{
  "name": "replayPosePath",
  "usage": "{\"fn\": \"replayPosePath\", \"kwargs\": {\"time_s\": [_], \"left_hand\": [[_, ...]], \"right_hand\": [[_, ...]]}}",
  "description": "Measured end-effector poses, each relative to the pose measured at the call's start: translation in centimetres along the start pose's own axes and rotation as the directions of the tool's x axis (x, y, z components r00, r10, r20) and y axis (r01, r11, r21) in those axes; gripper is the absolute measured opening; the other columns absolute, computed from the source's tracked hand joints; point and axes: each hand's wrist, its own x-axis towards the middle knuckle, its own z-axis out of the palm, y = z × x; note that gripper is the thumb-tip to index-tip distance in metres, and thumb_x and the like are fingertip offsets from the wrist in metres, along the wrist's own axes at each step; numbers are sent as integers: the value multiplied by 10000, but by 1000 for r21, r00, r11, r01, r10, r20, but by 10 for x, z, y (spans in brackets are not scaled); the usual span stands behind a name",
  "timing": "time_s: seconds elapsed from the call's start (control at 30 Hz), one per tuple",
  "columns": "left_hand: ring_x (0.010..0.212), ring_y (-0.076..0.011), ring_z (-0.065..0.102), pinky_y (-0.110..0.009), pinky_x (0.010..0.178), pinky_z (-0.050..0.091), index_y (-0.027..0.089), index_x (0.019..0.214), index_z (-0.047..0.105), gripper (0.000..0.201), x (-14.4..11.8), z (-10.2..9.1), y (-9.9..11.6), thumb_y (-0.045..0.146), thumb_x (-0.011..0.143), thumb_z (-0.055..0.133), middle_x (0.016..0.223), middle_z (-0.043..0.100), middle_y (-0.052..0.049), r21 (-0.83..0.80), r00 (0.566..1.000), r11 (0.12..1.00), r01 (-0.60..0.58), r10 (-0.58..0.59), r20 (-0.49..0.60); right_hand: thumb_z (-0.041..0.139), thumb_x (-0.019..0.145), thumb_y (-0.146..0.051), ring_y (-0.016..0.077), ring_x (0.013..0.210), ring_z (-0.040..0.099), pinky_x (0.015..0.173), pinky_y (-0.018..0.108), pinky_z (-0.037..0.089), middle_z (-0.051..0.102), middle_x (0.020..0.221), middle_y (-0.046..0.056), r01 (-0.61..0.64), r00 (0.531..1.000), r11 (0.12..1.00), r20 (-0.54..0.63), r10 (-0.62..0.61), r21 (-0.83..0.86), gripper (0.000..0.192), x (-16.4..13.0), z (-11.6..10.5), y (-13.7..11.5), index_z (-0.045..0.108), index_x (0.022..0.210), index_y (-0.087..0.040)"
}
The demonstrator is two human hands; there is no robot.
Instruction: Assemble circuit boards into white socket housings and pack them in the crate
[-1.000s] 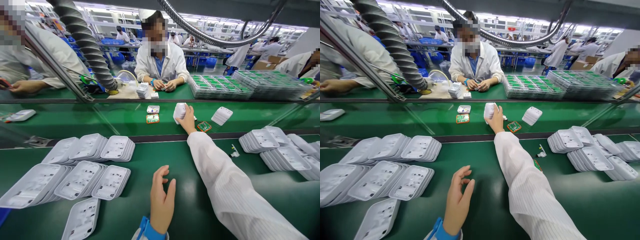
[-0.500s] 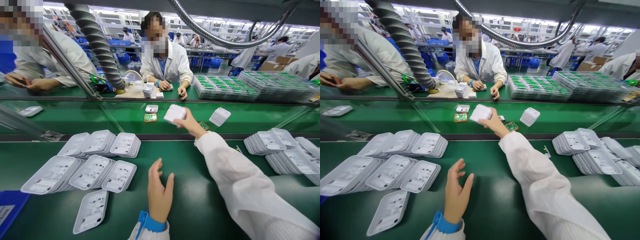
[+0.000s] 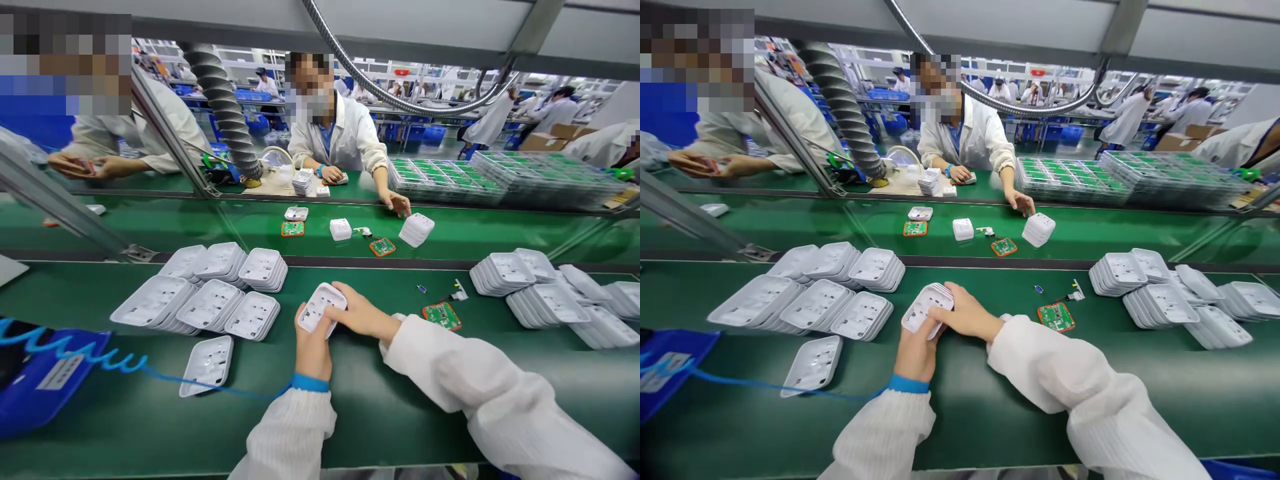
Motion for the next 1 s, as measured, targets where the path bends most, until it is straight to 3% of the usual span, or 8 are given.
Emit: {"fn": "replayPosePath", "kwargs": {"time_s": [0.07,0.13,0.33,0.5,0.57,0.7,0.83,1.0], "left_hand": [[1148,-215,562,-347,878,497,248,1241,427,524,8,1,8,288,766,641,1310,538,-99,-45,1000,999,13,-13,-8],[1168,-198,543,-332,892,476,234,1162,482,412,17,2,19,281,776,618,1302,544,-87,-82,999,997,6,-10,-44],[1204,-171,495,-341,929,446,214,1004,516,205,34,0,37,314,826,527,1317,516,-71,-103,994,993,57,-66,-90],[1196,-178,493,-325,882,484,234,1084,482,273,35,-6,26,311,826,530,1278,500,-84,-82,987,997,15,-28,-155],[1162,-187,514,-315,841,497,231,1114,466,321,32,-9,18,316,817,553,1247,496,-98,-67,976,997,39,-52,-212],[1061,-182,554,-282,775,487,208,1159,447,395,20,-9,0,346,808,563,1166,513,-103,49,972,998,45,-32,-232],[1011,-173,555,-309,836,473,206,1221,426,446,6,-5,-10,336,812,547,1185,512,-112,158,988,987,-25,48,-147],[1091,-191,524,-345,922,457,259,1268,409,442,-1,-9,-6,359,849,508,1344,428,-109,262,999,965,-6,17,-41]], "right_hand": [[589,833,-353,192,1067,571,924,348,470,587,1192,75,-41,999,998,-2,41,52,405,21,9,-2,502,1196,-196],[481,891,-334,154,889,626,762,285,526,644,1015,48,-119,989,983,100,106,137,253,47,14,-8,545,1086,-185],[517,869,-330,125,688,592,574,213,482,639,833,34,-152,982,987,121,145,51,187,110,24,-23,579,891,-155],[610,807,-470,186,819,588,718,279,479,654,909,80,-117,991,986,55,124,-117,332,129,28,-22,606,865,-143],[572,807,-564,225,932,573,832,330,452,640,1016,106,-63,996,961,-70,46,-268,442,138,20,-22,608,950,-147],[570,836,-464,274,1159,460,980,395,360,508,1247,174,-14,893,789,-364,-267,-614,566,177,-1,-23,455,1263,-110],[666,772,-357,327,1181,421,985,436,341,371,1351,234,-93,838,666,-420,-350,-740,739,225,-4,-15,329,1364,-71],[648,756,-245,347,1116,477,951,478,363,352,1363,247,-97,877,672,-382,-291,-734,628,258,10,0,395,1307,-78]]}}
